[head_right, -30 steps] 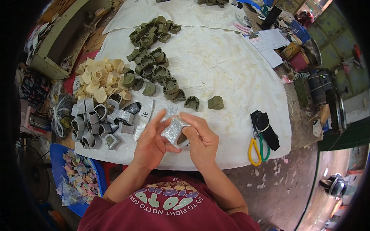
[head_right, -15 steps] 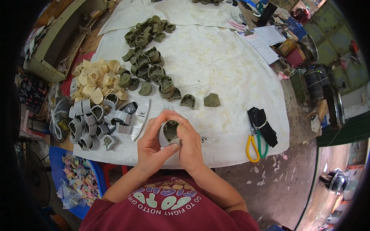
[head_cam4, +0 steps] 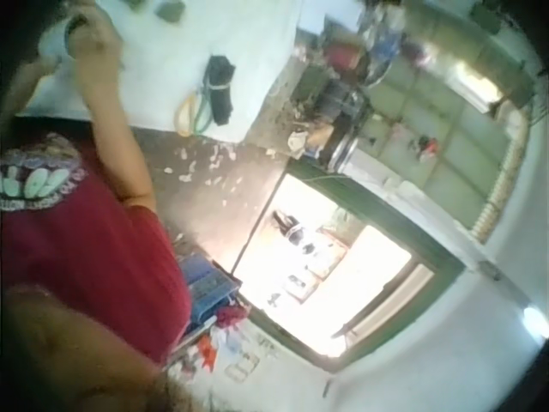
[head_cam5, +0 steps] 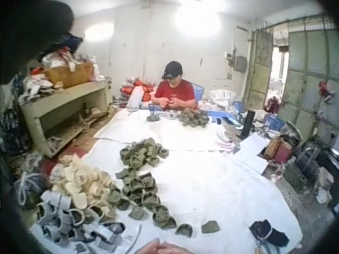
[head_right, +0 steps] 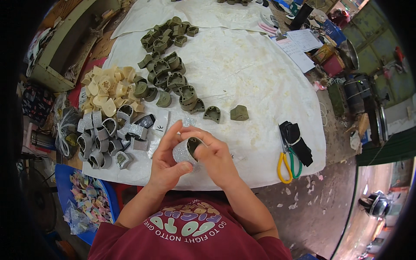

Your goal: The person wraps small green plastic components with a strip of silver glittery material. They pick up a component, wrap the material around it, and place the finished item into a pile. The person repeats this process for multiple items throughout the video.

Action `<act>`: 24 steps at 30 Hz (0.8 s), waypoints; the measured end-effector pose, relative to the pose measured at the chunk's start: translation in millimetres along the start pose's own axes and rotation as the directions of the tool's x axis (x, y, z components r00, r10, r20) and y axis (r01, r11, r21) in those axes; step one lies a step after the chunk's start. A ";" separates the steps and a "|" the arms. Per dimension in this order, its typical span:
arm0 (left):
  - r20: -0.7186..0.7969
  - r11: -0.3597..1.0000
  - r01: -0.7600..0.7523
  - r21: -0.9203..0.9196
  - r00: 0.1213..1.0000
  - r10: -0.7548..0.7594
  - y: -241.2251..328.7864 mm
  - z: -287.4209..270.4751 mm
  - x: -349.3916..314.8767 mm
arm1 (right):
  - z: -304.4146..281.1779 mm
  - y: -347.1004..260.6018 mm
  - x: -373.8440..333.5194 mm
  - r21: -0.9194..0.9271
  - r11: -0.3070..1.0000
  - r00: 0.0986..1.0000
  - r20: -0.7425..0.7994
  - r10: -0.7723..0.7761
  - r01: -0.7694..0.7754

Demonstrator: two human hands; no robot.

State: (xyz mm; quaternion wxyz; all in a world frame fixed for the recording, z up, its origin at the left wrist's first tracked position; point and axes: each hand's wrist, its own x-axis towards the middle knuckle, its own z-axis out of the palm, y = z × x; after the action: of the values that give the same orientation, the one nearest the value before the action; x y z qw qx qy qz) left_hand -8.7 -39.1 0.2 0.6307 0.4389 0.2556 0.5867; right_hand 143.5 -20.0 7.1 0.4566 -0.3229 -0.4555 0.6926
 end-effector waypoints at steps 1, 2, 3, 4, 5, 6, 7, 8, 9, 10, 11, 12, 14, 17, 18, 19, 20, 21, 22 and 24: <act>0.017 0.997 -0.024 0.078 1.000 0.023 -0.2 -1.3 -0.2 | 4.0 -0.6 0.4 -0.038 0.999 0.999 -0.024 -0.023 0.022; 0.039 0.988 -0.048 0.150 0.998 0.042 -0.4 -2.2 -0.1 | 10.3 -1.2 -0.1 -0.078 0.996 0.997 -0.053 -0.047 0.043; 0.063 0.973 -0.073 0.221 0.996 0.060 -0.6 -2.8 0.0 | 15.0 -1.5 -0.1 -0.119 0.991 0.994 -0.081 -0.073 0.063; 0.079 0.961 -0.106 0.257 0.993 0.088 -0.9 -2.7 0.4 | 17.4 -2.1 0.2 -0.087 0.994 0.993 -0.091 -0.075 0.067; 0.096 0.945 -0.140 0.294 0.989 0.117 -0.5 -3.1 1.1 | 19.7 -2.7 1.4 -0.053 0.996 0.992 -0.099 -0.079 0.074; 0.114 0.927 -0.175 0.331 0.983 0.145 -0.1 -3.5 1.5 | 21.0 -2.8 2.4 -0.019 0.997 0.991 -0.108 -0.083 0.081; 0.150 0.888 -0.204 0.413 0.977 0.155 -0.5 -5.4 1.1 | 20.4 -0.9 3.4 0.022 0.998 0.990 -0.132 -0.048 0.052; 0.185 0.839 -0.232 0.492 0.970 0.160 -1.7 -8.4 -0.3 | 19.0 2.7 4.3 0.066 0.998 0.988 -0.154 -0.011 0.022; 0.220 0.783 -0.261 0.565 0.962 0.161 -3.1 -10.2 -1.2 | 18.4 4.7 4.6 0.110 0.994 0.984 -0.175 0.027 -0.008; 0.228 0.790 -0.268 0.552 0.959 0.166 -4.4 -10.4 -1.1 | 18.8 4.8 4.3 0.149 0.989 0.979 -0.198 0.046 -0.017; 0.233 0.796 -0.274 0.539 0.957 0.172 -6.1 -10.6 -0.8 | 19.3 5.5 4.1 0.188 0.982 0.974 -0.218 0.067 -0.026; 0.240 0.802 -0.281 0.526 0.955 0.177 -7.2 -10.1 -0.8 | 19.6 5.9 3.8 0.226 0.973 0.967 -0.238 0.089 -0.034; 0.113 0.916 -0.185 0.357 0.982 0.154 -9.0 -3.5 -5.0 | 12.9 2.0 3.0 0.299 0.949 0.973 -0.170 0.158 -0.102; 0.088 0.941 -0.186 0.283 0.982 0.167 -14.5 -7.0 -4.8 | 22.1 -2.2 -0.4 0.207 0.978 0.977 -0.199 0.075 -0.033; 0.106 0.933 -0.208 0.294 0.977 0.185 -16.3 -8.9 -4.3 | 25.9 -3.0 -1.8 0.142 0.990 0.974 -0.224 0.015 0.017; 0.110 0.923 -0.204 0.327 0.978 0.177 -16.2 -9.0 -4.2 | 23.9 -0.4 -1.5 0.093 0.996 0.976 -0.220 0.009 0.012; 0.115 0.912 -0.200 0.357 0.979 0.169 -15.8 -8.5 -4.4 | 19.9 4.2 -1.4 0.043 0.999 0.976 -0.216 0.004 0.006; 0.119 0.901 -0.195 0.388 0.980 0.161 -15.3 -8.0 -4.7 | 16.4 7.4 -1.6 -0.007 1.000 0.977 -0.213 -0.002 0.000; 0.113 0.924 -0.185 0.334 0.981 0.156 -14.1 -6.1 -4.6 | 12.2 7.5 -1.7 0.050 0.998 0.982 -0.185 0.033 -0.024; 0.106 0.960 -0.166 0.225 0.984 0.145 -10.4 -2.2 -2.6 | 4.7 5.5 0.1 0.162 0.984 0.988 -0.123 0.094 -0.073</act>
State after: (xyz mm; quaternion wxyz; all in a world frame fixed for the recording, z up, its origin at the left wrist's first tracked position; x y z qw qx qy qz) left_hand -5.6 -40.3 -10.2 0.5374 0.5541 0.2591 0.5805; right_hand 137.5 -22.4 3.7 0.4800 -0.3492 -0.3547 0.7224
